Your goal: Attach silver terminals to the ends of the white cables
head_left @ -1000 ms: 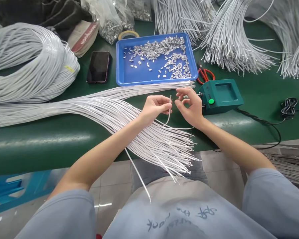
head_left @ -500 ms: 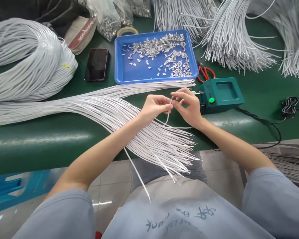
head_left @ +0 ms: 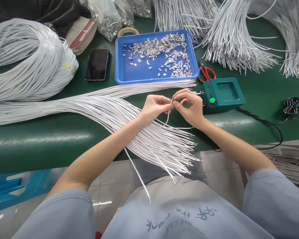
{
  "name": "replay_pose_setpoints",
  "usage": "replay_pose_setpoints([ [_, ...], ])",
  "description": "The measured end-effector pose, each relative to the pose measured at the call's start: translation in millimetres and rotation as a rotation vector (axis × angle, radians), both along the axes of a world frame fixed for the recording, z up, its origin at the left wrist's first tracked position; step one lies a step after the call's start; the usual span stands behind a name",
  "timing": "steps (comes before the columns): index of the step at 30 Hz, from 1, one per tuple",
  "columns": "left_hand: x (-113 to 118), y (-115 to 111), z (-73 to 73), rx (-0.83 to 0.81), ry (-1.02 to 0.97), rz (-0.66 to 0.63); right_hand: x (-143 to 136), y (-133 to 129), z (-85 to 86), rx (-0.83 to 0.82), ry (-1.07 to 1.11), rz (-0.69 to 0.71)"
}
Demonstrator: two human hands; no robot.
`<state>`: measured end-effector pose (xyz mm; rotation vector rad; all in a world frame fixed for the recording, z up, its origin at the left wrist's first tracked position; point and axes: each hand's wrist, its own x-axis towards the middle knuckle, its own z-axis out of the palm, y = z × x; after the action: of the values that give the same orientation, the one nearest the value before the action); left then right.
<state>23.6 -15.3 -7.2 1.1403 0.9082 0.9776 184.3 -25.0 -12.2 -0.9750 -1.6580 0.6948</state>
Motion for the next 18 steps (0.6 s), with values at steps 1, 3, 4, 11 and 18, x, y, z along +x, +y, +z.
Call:
replay_pose_setpoints([
  [1, 0.2, -0.4, 0.6, 0.002, 0.006, 0.005, -0.1, -0.1, 0.7, -0.049, 0.020, 0.006],
  [3, 0.6, -1.3, 1.9, 0.004, 0.022, 0.013, -0.2, 0.3, 0.9, -0.135, 0.066, 0.005],
  [4, 0.8, -1.7, 2.5, 0.005, 0.030, 0.014, -0.2, 0.7, 0.5, -0.168, 0.093, 0.008],
  [11, 1.7, -1.4, 2.2, -0.005, 0.055, 0.003, -0.1, 3.1, 0.1, -0.255, 0.171, 0.027],
  [18, 2.4, -1.6, -1.1, -0.038, -0.014, -0.022, -0.6, 5.3, 0.1, -0.440, 0.341, 0.145],
])
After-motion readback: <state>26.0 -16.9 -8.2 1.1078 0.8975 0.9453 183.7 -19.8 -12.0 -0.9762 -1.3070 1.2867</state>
